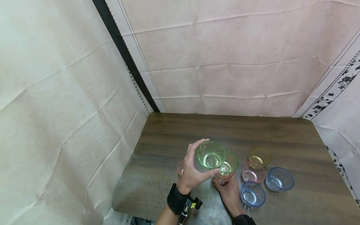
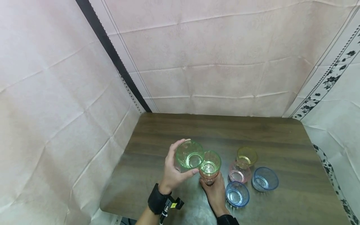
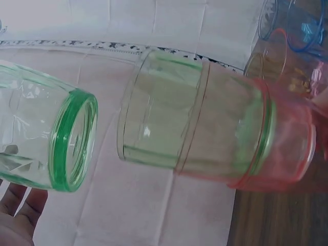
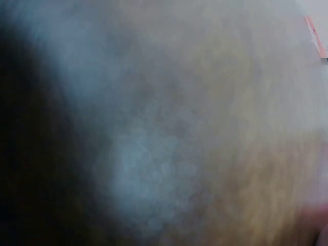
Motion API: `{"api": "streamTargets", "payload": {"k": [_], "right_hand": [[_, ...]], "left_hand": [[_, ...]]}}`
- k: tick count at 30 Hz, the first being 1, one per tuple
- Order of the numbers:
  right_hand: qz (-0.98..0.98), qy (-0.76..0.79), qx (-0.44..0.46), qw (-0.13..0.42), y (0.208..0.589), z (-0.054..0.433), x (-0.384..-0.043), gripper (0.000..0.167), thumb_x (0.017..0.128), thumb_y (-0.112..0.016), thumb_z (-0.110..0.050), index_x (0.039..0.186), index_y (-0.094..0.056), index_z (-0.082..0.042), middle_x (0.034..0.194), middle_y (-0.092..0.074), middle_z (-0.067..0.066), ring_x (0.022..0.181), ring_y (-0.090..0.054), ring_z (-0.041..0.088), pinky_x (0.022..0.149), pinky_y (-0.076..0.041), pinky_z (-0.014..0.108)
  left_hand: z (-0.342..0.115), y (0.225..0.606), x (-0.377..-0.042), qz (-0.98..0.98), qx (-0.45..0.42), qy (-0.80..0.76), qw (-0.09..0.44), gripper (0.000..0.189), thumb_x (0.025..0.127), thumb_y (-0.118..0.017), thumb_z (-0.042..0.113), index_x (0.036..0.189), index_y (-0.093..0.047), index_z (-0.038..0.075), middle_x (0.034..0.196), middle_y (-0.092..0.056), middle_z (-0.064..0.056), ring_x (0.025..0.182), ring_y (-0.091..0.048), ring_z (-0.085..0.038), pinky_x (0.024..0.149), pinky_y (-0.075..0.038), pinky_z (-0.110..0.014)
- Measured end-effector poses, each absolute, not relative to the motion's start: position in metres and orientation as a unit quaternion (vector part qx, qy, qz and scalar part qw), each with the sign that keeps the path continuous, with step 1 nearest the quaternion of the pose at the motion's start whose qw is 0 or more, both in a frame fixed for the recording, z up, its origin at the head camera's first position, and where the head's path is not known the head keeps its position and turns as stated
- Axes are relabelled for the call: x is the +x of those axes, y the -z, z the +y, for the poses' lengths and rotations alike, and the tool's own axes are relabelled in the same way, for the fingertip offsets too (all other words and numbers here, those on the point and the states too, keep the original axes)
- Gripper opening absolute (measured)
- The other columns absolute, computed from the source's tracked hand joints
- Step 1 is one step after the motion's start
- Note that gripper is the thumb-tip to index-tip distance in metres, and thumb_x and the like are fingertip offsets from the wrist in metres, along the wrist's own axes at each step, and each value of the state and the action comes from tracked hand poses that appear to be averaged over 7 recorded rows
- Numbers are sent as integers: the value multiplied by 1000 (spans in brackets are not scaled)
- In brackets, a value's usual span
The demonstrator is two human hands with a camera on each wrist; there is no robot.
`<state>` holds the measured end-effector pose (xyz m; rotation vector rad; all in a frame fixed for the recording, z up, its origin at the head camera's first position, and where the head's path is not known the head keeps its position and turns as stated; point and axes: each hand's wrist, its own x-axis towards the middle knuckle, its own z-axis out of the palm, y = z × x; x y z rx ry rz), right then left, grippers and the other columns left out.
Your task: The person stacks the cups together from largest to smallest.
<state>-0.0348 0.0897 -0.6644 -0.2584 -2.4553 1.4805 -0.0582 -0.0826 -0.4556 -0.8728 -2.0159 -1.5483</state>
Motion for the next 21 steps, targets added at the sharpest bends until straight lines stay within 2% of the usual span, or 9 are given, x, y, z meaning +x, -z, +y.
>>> {"api": "streamTargets", "payload": {"k": [4, 9, 12, 17, 21], "right_hand": [[-850, -501, -86, 139, 667, 91, -35, 70, 78, -96, -27, 131, -57, -5, 122, -67, 14, 113, -65, 29, 94, -49, 48], [-852, -497, -84, 141, 667, 92, -35, 67, 80, -94, -29, 131, -58, -5, 122, -66, 16, 115, -64, 33, 94, -49, 52], [-852, -498, -86, 136, 666, 92, -36, 65, 81, -94, -31, 130, -58, -7, 120, -66, 14, 111, -64, 29, 93, -48, 51], [-859, -486, -89, 134, 666, 91, -36, 50, 79, -95, -25, 112, -61, -10, 99, -63, 6, 90, -58, 21, 80, -46, 43], [-862, -478, -89, 144, 666, 90, -35, 48, 76, -96, -20, 106, -60, -10, 93, -59, 3, 84, -54, 19, 75, -44, 41]], "left_hand": [[-76, 458, -58, -720, -332, 571, 214, 91, 87, -87, 40, 157, -41, 5, 150, -57, -13, 131, -53, -29, 116, -41, -46], [-65, 459, -58, -731, -325, 570, 188, 95, 81, -93, 31, 159, -41, 13, 153, -55, -7, 132, -54, -26, 113, -47, -47], [-60, 460, -59, -741, -321, 564, 174, 98, 77, -95, 27, 159, -42, 16, 154, -53, -4, 133, -53, -24, 113, -47, -49], [-53, 465, -62, -752, -327, 550, 160, 99, 77, -95, 24, 160, -41, 18, 157, -51, -2, 137, -51, -22, 114, -45, -49], [-50, 469, -62, -759, -325, 542, 154, 100, 78, -94, 24, 161, -40, 20, 158, -50, -2, 139, -49, -22, 114, -46, -48]]}}
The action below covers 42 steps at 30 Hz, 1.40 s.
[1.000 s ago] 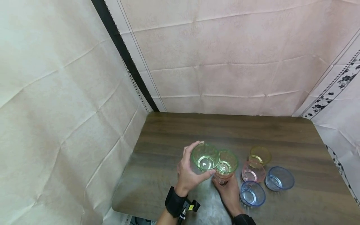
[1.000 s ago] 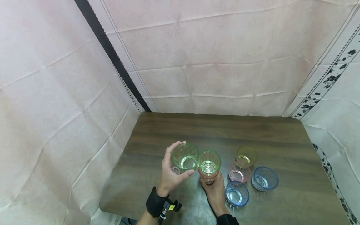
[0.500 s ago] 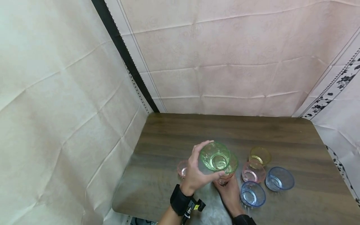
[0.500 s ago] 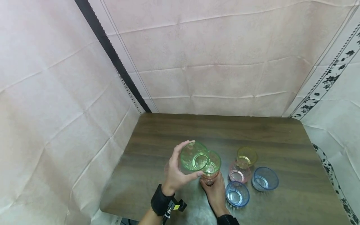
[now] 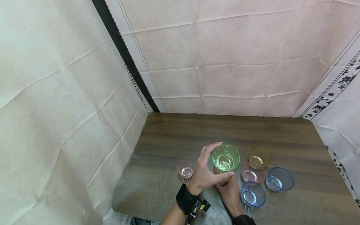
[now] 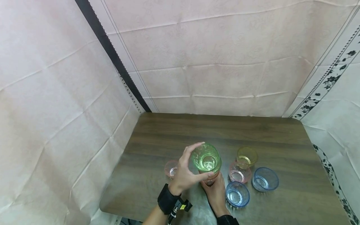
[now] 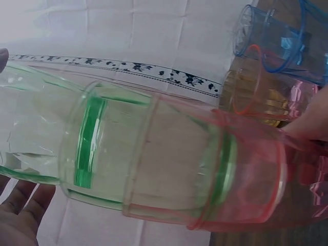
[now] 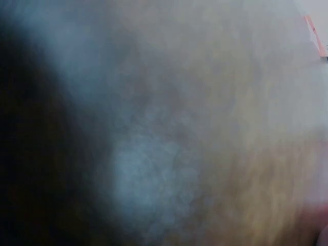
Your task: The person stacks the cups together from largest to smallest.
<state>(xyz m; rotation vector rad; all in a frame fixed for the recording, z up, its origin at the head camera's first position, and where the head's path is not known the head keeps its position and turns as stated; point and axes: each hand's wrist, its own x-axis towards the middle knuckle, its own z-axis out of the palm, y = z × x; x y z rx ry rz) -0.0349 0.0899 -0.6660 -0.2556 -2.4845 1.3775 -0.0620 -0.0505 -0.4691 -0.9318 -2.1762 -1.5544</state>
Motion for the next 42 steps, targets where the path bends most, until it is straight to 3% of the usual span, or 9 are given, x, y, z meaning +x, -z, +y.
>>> {"api": "streamTargets", "payload": {"k": [8, 15, 23, 32, 39, 42], "right_hand": [[-853, -493, -95, 141, 665, 89, -33, 42, 76, -94, -17, 97, -58, -13, 86, -54, 0, 77, -51, 18, 72, -42, 38], [-857, -484, -93, 149, 665, 88, -36, 43, 73, -95, -16, 95, -58, -12, 87, -56, 2, 78, -51, 19, 72, -43, 40], [-864, -469, -96, 155, 666, 87, -35, 56, 72, -95, -15, 115, -61, -2, 101, -65, 14, 94, -62, 32, 82, -48, 52], [-873, -454, -95, 153, 668, 89, -33, 43, 71, -94, -20, 94, -59, -9, 89, -61, 8, 89, -60, 32, 79, -47, 54], [-877, -455, -92, 125, 666, 91, -35, 57, 76, -94, -28, 115, -60, -5, 104, -66, 17, 105, -61, 39, 87, -48, 58], [-878, -455, -90, 123, 666, 91, -34, 61, 76, -94, -29, 120, -59, -4, 106, -66, 18, 106, -61, 40, 88, -48, 59]], "left_hand": [[-49, 477, -60, -784, -270, 550, 99, 95, 82, -91, 34, 162, -39, 33, 157, -48, 6, 139, -49, -18, 113, -44, -54], [-46, 482, -61, -796, -249, 547, 77, 95, 81, -92, 33, 161, -40, 35, 158, -47, 14, 142, -47, -15, 115, -43, -55], [-46, 484, -63, -803, -244, 539, 68, 94, 82, -91, 37, 160, -38, 44, 152, -50, 11, 133, -51, -14, 108, -49, -48], [-46, 486, -63, -811, -236, 531, 73, 93, 81, -92, 42, 159, -41, 43, 144, -54, 5, 125, -53, -14, 102, -53, -44], [-51, 491, -61, -813, -207, 540, 69, 94, 82, -91, 41, 160, -39, 42, 148, -53, 3, 129, -56, -17, 104, -51, -56], [-52, 493, -61, -815, -201, 538, 72, 94, 82, -91, 41, 160, -39, 41, 149, -53, 4, 131, -55, -17, 107, -49, -55]]}}
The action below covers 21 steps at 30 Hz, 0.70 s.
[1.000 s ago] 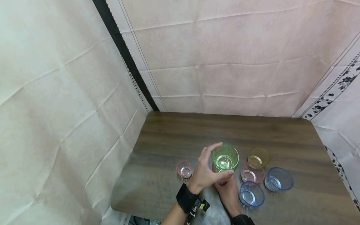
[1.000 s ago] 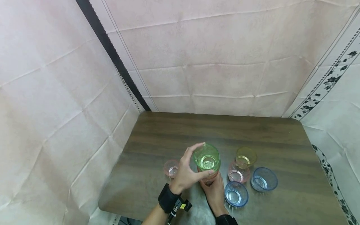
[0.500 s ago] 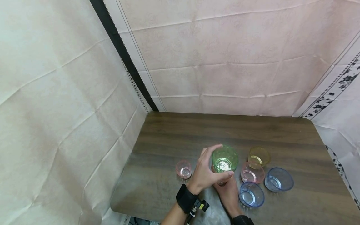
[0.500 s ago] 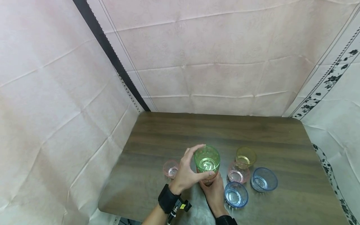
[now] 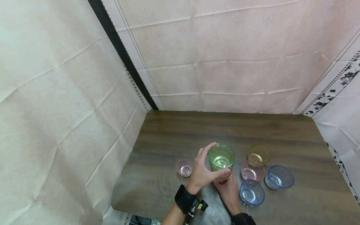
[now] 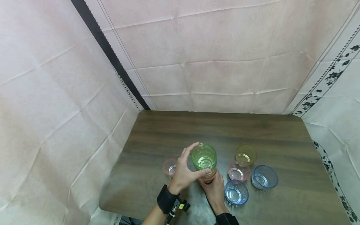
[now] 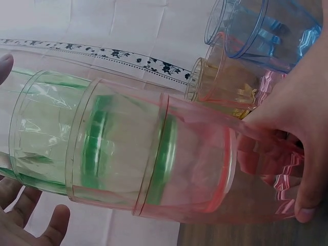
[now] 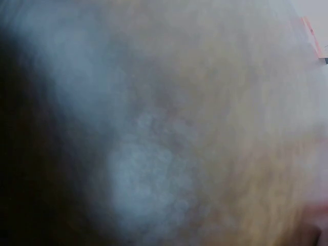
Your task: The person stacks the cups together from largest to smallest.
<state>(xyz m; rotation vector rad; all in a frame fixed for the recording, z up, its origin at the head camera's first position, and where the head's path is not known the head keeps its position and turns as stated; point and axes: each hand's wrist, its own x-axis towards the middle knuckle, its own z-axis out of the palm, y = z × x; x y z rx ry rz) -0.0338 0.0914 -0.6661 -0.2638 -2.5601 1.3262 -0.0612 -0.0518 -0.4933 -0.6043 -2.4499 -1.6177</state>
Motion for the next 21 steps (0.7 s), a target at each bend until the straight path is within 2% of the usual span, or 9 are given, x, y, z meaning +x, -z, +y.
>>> {"api": "streamTargets", "payload": {"k": [3, 8, 12, 16, 21], "right_hand": [[-877, -455, -91, 123, 667, 91, -33, 63, 75, -95, -30, 121, -59, -4, 108, -67, 19, 108, -62, 40, 88, -48, 60], [-877, -456, -95, 116, 666, 94, -36, 63, 76, -94, -31, 122, -60, -5, 109, -67, 20, 108, -64, 41, 88, -50, 61], [-876, -459, -99, 108, 663, 97, -40, 62, 78, -93, -33, 123, -60, -6, 110, -67, 20, 109, -63, 41, 90, -49, 61], [-876, -460, -98, 109, 663, 96, -39, 61, 76, -94, -31, 120, -60, -6, 107, -67, 19, 107, -63, 40, 88, -49, 60], [-877, -455, -78, 136, 665, 92, -35, 68, 75, -92, -25, 127, -57, 1, 109, -68, 24, 108, -63, 45, 86, -49, 63]], "left_hand": [[-51, 495, -60, -815, -195, 540, 73, 94, 81, -91, 41, 160, -40, 40, 150, -54, 4, 132, -55, -17, 107, -49, -55], [-48, 495, -60, -807, -185, 556, 74, 93, 82, -92, 38, 159, -41, 40, 150, -54, 4, 134, -55, -18, 108, -47, -61], [-45, 495, -63, -802, -193, 558, 90, 92, 82, -91, 37, 160, -43, 36, 152, -54, 6, 135, -55, -18, 109, -47, -58], [-45, 502, -63, -791, -205, 569, 93, 98, 81, -91, 37, 163, -37, 31, 157, -51, 7, 140, -52, -19, 111, -46, -53], [-50, 527, -59, -797, -193, 569, 60, 112, 76, -94, 39, 166, -27, 35, 160, -43, 4, 136, -50, -19, 111, -43, -60]]}}
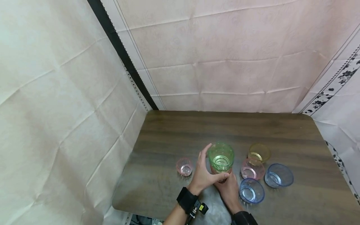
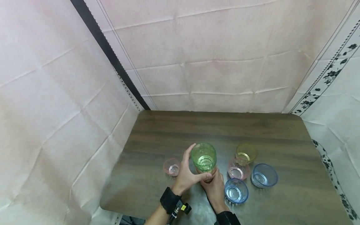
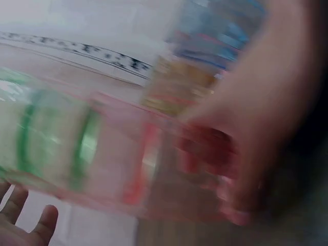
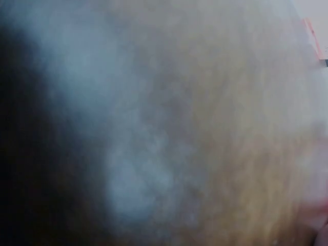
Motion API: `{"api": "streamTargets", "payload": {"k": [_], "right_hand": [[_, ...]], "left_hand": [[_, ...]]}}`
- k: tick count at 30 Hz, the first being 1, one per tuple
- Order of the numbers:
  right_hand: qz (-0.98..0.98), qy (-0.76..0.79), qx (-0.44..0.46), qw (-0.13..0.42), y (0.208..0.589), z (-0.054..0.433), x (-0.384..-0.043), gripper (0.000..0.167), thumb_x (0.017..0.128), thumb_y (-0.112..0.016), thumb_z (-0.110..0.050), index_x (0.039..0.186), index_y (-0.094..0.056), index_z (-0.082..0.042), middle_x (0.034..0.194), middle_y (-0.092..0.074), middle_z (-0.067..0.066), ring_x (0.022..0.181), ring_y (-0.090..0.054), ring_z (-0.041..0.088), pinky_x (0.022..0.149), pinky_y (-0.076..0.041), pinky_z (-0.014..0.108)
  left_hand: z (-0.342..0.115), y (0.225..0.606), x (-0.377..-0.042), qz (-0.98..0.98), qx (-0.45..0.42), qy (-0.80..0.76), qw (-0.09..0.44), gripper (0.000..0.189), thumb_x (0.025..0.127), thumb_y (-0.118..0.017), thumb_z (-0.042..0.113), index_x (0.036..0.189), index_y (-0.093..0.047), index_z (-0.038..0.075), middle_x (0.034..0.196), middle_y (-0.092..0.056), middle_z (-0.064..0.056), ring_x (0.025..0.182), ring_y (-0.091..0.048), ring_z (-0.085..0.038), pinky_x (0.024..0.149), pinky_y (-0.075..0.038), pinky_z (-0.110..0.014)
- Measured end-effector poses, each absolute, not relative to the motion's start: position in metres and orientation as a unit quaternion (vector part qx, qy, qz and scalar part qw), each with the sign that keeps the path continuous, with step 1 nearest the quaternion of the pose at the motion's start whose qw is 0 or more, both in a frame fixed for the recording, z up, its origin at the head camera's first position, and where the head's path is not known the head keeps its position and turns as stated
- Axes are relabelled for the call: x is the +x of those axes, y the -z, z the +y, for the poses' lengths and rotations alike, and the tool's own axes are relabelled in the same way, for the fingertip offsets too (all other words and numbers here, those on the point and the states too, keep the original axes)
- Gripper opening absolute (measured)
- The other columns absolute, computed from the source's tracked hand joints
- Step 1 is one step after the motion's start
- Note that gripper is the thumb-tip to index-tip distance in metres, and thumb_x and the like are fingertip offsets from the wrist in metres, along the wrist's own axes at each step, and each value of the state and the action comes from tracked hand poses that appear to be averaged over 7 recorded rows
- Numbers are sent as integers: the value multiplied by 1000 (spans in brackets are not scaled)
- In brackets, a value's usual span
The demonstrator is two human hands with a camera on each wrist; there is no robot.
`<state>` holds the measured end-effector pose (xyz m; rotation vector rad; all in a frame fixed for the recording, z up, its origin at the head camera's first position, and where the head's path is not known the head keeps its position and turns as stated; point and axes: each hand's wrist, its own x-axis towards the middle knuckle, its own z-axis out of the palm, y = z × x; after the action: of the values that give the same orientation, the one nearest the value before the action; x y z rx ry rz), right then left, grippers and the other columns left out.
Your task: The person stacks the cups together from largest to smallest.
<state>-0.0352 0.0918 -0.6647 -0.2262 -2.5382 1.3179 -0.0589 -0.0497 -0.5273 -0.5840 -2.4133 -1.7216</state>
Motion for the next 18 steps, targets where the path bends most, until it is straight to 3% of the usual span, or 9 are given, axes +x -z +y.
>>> {"api": "streamTargets", "payload": {"k": [7, 13, 18], "right_hand": [[-887, -429, -51, 162, 667, 94, -37, 69, 76, -93, -21, 130, -57, 1, 117, -66, 22, 108, -61, 49, 89, -49, 64], [-890, -425, -45, 160, 668, 93, -36, 66, 81, -89, -23, 134, -56, 1, 118, -67, 21, 105, -60, 44, 83, -50, 61], [-885, -431, -55, 170, 668, 92, -34, 65, 79, -90, -21, 132, -57, -1, 116, -69, 23, 103, -61, 45, 77, -51, 63]], "left_hand": [[-50, 569, -52, -803, -150, 576, -21, 119, 76, -97, 37, 167, -21, 39, 162, -38, 2, 140, -45, -22, 111, -43, -64], [-43, 597, -53, -797, -124, 590, -37, 115, 78, -96, 38, 165, -20, 41, 161, -38, 7, 147, -40, -21, 118, -38, -59], [-37, 615, -53, -791, -115, 600, -31, 112, 80, -95, 38, 165, -22, 40, 161, -40, 9, 149, -39, -16, 121, -35, -55]]}}
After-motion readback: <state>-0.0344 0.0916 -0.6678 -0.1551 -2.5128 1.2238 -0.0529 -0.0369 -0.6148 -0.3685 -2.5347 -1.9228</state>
